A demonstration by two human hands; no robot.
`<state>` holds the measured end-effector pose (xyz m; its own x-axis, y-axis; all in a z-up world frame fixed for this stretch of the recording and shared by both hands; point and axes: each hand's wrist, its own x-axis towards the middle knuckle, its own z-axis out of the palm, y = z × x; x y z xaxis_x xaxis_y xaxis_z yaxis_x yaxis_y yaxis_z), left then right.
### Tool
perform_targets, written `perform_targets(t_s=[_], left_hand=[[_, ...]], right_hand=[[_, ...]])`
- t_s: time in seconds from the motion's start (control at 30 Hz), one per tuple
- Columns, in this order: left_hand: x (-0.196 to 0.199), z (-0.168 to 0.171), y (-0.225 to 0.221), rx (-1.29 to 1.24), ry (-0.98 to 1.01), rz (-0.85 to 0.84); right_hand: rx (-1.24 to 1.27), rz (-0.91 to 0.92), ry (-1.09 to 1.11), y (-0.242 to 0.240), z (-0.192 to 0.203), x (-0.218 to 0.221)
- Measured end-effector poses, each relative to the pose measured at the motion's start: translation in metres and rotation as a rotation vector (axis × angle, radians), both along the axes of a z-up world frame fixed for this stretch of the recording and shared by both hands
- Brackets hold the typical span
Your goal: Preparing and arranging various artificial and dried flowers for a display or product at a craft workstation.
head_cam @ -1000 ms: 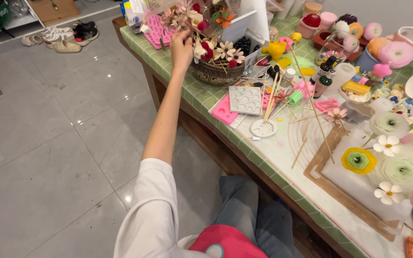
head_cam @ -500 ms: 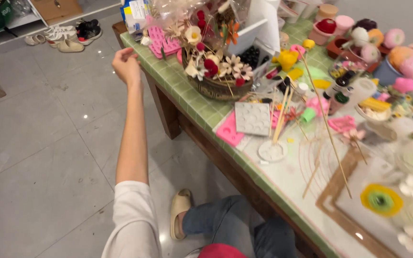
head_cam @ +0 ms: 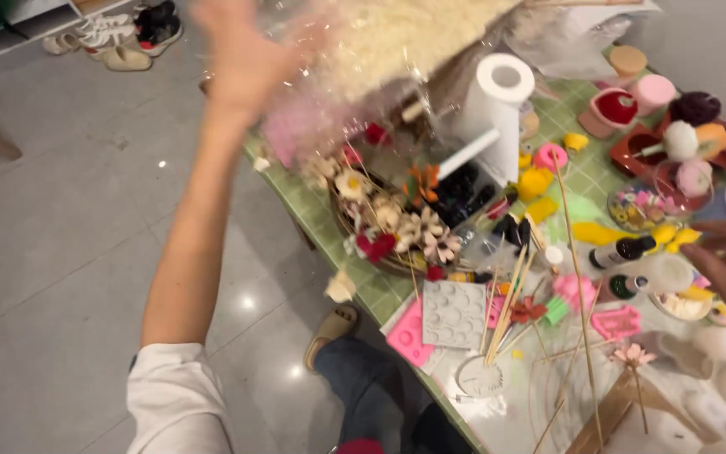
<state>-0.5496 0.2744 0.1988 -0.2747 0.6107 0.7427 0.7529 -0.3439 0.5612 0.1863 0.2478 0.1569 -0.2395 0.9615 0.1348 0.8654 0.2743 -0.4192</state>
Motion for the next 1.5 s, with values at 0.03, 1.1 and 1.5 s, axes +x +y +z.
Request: perform_targets(t_s=[0.03, 1.1, 1.5], left_hand=[[0.021, 0.02, 0.002, -0.262, 0.362, -0.054], [-0.07, 0.145, 0.197, -0.308, -0.333, -0.803], [-0.03, -0.068, 0.126, -1.244, 0.023, -0.521]], right_hand=[[-0.018, 0.012, 0.005, -0.043, 0.04, -0.082], [-0.705, -0.359, 1.908, 0.222, 0.169, -0.41], [-0.409, -0.294, 1.65, 0.214, 0.103, -0.293]])
